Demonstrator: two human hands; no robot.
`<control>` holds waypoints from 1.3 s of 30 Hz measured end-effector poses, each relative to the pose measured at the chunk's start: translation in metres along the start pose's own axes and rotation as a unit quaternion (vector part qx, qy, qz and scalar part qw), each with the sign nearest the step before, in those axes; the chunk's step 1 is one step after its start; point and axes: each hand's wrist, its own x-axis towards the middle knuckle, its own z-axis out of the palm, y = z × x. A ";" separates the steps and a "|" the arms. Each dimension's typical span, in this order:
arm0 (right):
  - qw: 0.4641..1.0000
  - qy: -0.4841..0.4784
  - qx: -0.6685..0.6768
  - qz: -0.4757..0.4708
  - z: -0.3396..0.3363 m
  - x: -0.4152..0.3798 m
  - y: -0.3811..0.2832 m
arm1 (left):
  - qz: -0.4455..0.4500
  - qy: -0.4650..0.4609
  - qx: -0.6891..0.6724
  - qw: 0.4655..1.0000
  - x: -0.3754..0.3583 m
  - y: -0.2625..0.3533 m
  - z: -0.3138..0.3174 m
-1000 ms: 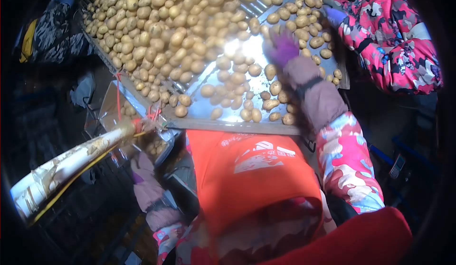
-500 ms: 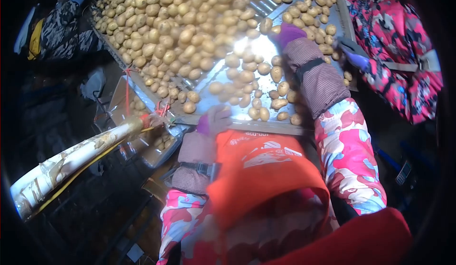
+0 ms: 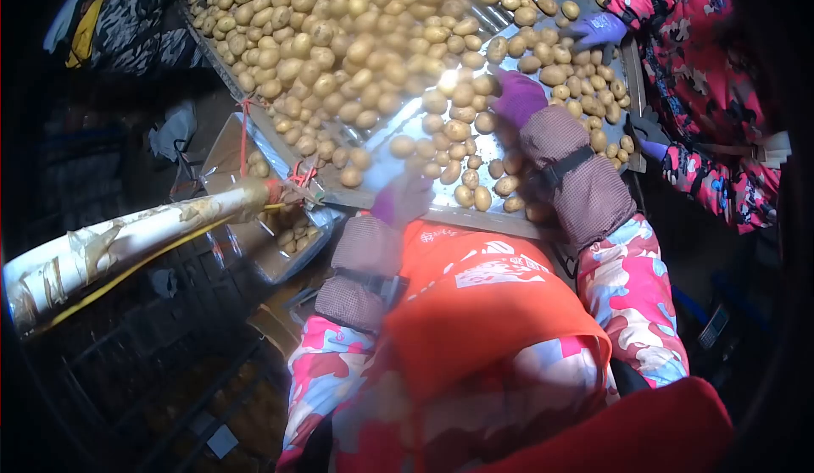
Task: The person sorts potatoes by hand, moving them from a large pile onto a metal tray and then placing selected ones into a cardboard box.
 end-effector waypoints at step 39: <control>0.980 0.095 -0.059 -0.164 0.038 -0.172 -0.011 | 0.079 -0.150 -0.446 0.879 -0.047 -0.014 0.052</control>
